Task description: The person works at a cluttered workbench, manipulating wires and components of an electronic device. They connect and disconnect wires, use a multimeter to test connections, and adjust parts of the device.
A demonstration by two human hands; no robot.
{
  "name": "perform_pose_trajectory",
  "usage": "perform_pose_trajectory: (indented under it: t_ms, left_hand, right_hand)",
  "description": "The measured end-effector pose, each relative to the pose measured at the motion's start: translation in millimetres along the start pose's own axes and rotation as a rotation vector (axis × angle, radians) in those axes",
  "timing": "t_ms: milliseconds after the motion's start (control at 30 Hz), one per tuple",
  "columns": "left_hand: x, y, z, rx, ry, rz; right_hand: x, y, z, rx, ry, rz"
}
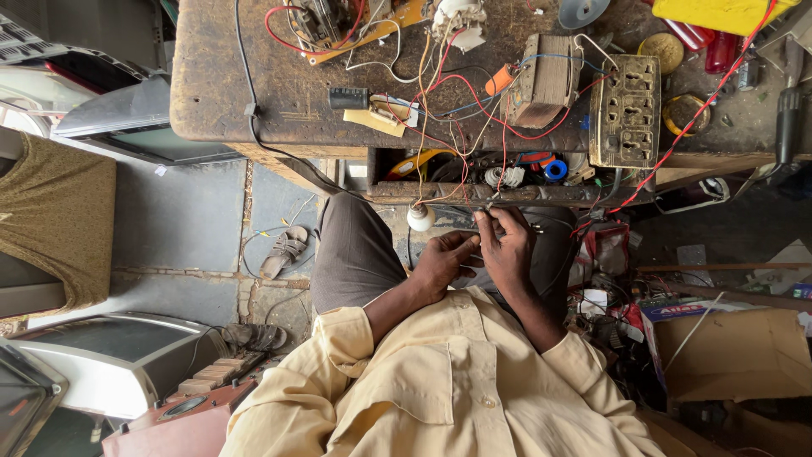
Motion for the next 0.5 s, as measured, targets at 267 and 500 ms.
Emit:
perform_pose_trajectory:
  t_ms: [267, 500]
  left_hand:
    - [-18.1, -8.9, -25.4, -0.109, -0.063, 0.018]
    - [-14.1, -8.0, -22.6, -0.355, 0.079, -0.115]
  right_hand:
    - [-1.6, -1.8, -0.9, 0.064, -0.024, 0.037]
    - [-1.5, 2.5, 6.9, -0.015, 0.052, 0.025]
Point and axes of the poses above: each hand's wrist, its own x-axis away from the middle knuckle, its own y-axis out of the palm, z = x × y, the point moved 5 cm from there along -x, towards the middle knuckle, and after that the axes turned 5 degrees about z, right-handed, at the moved point
